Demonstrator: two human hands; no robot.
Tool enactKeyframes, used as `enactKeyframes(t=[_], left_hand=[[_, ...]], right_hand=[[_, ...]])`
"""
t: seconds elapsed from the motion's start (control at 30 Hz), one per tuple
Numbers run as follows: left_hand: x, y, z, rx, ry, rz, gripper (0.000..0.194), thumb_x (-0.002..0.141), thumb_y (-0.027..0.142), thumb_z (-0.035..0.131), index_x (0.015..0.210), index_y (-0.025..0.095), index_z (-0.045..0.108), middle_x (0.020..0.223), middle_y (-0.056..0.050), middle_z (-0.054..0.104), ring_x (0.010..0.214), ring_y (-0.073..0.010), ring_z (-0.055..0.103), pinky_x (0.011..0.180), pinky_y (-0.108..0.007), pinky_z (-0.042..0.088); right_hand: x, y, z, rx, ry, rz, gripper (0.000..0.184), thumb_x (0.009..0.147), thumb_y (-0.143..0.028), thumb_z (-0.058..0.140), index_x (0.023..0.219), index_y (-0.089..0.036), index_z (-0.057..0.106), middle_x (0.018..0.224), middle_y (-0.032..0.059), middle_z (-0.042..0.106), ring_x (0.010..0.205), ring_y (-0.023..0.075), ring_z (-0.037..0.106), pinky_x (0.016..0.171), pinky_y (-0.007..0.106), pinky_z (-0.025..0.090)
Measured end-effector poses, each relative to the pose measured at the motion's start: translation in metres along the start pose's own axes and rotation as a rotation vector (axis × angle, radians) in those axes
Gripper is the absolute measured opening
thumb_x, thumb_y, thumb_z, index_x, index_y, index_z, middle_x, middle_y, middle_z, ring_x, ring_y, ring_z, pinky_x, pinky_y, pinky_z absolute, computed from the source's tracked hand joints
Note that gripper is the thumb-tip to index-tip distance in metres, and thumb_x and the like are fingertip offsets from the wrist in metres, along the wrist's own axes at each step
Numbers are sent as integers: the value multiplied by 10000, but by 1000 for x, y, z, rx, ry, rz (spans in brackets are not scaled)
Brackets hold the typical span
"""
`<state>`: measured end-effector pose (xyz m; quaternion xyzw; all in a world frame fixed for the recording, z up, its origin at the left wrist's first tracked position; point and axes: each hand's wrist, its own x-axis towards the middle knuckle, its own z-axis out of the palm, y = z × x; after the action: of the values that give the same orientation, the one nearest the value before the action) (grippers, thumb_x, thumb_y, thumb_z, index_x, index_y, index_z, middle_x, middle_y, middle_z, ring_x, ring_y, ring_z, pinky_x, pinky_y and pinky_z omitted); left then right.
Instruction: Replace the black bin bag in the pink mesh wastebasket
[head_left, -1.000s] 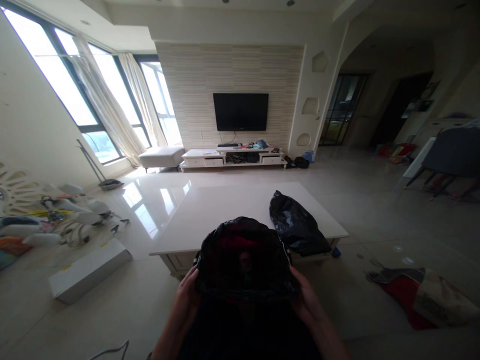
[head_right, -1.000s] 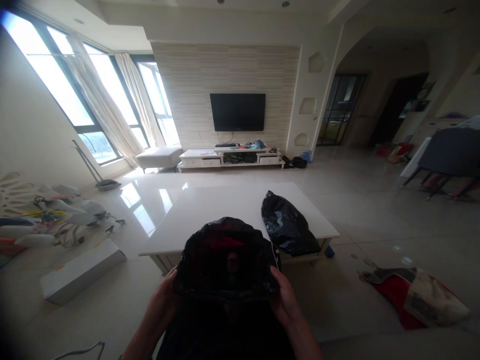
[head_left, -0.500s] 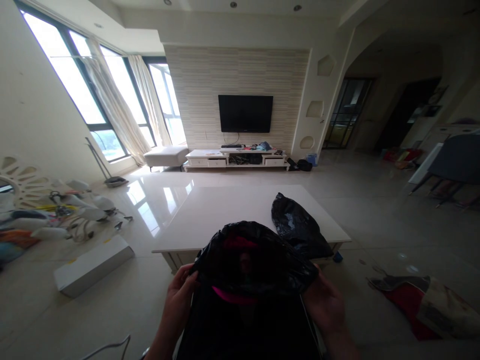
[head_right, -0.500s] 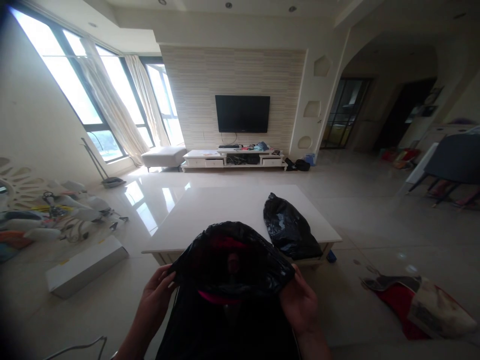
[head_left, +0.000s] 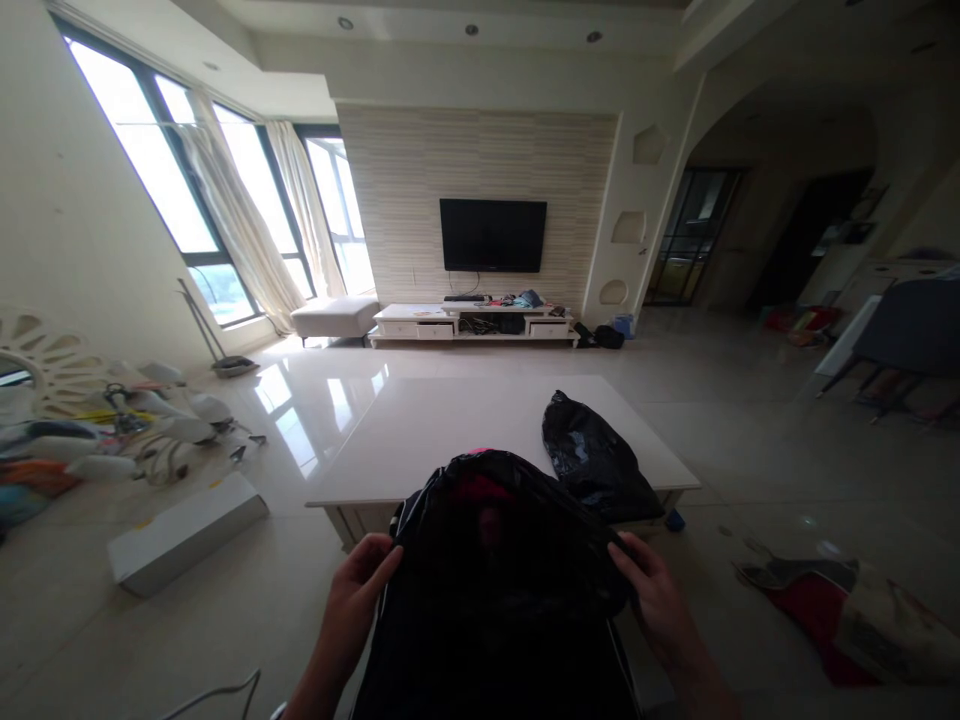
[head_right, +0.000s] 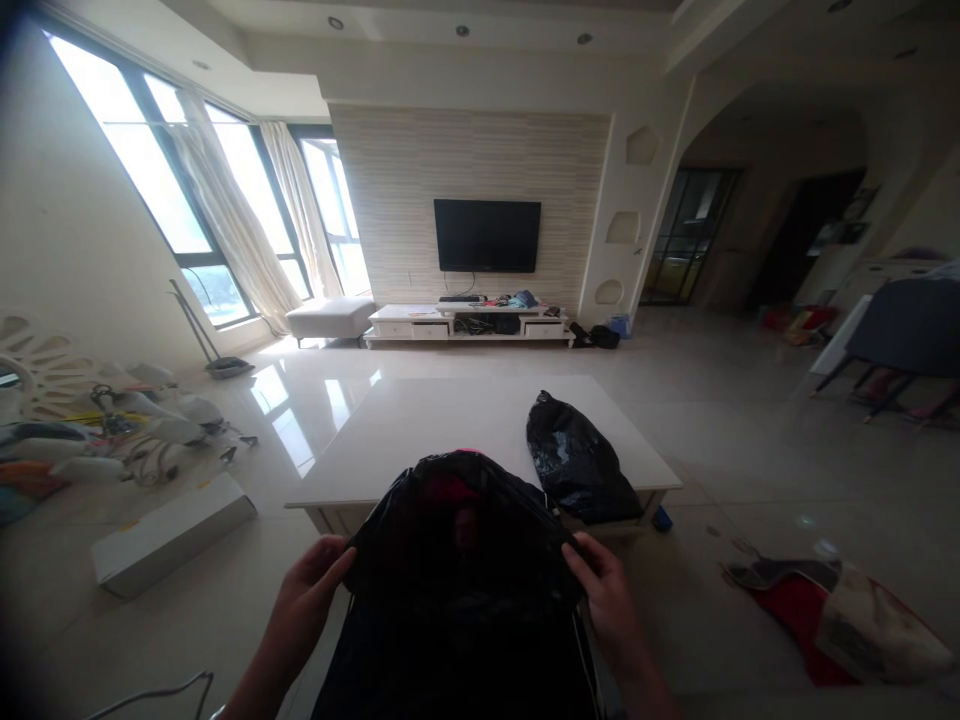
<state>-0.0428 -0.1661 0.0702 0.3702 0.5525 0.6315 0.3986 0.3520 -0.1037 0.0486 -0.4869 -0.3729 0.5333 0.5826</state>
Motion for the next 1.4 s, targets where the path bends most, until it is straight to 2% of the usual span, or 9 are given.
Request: enactKeyframes(t=[0.2,0.3,0.53,0.77,0.9,1.07,1.17,1.27,1.4], left_hand=[[-4,8,10,72,-159,48,327,701,454,914,746,189,727,773,-15,645,664,-157,559,608,-247,458],[-8,10,15,149,-213,65,290,730,422,893,730,189,722,718,-13,619,643,-159,531,592,-250,432],[-20,21,19,126,-466,110,191,682,232,929,635,206,746,735,-56,640,748,-228,576,718,-313,465],[-18,16,17,261,-557,156,301,743,384,870,692,186,649,746,-26,608,736,-187,545,698,-290,446],[-8,10,6,432,-382,220,357,818,436,773,676,199,547,703,8,548,696,-160,521,649,-263,446],[-5,18,-15,429,153,348,297,816,443,754,724,210,594,673,18,592,668,-165,584,635,-260,492],[-10,29,-22,445,399,450,249,803,413,775,779,211,631,705,19,623,680,-164,609,659,-263,514],[-14,38,-23,450,424,508,229,785,372,779,785,217,610,773,13,635,721,-163,624,702,-275,543],[-15,45,-17,414,339,429,263,740,358,767,906,218,618,886,-17,681,811,-202,680,740,-322,587]], right_hand=[[-15,-28,7,-192,-235,-327,291,772,-462,855,698,-198,756,996,78,687,894,225,606,766,299,495],[-18,-30,17,-230,-295,-263,330,790,-499,830,703,-192,745,892,66,687,820,214,592,738,302,481],[-5,-8,16,-257,-65,-25,491,595,-618,901,816,-191,803,795,51,734,807,240,627,750,315,499],[-13,-18,7,-316,-273,-213,372,842,-553,745,772,-189,715,839,33,672,803,201,586,719,284,477],[-11,-17,-2,-346,-128,-318,369,852,-546,735,750,-195,683,811,24,637,784,196,583,720,290,486],[-12,-22,-14,-374,250,-502,291,851,-497,762,830,-211,715,843,18,645,793,181,599,741,283,494],[-21,-37,-15,-371,315,-687,196,879,-415,755,901,-221,731,928,25,647,854,174,614,752,266,502],[-27,-48,-14,-419,242,-762,147,899,-363,739,959,-229,740,947,33,656,892,181,627,772,271,518],[-28,-50,-12,-452,175,-696,155,904,-378,720,912,-225,696,926,35,653,855,184,630,740,280,520]])
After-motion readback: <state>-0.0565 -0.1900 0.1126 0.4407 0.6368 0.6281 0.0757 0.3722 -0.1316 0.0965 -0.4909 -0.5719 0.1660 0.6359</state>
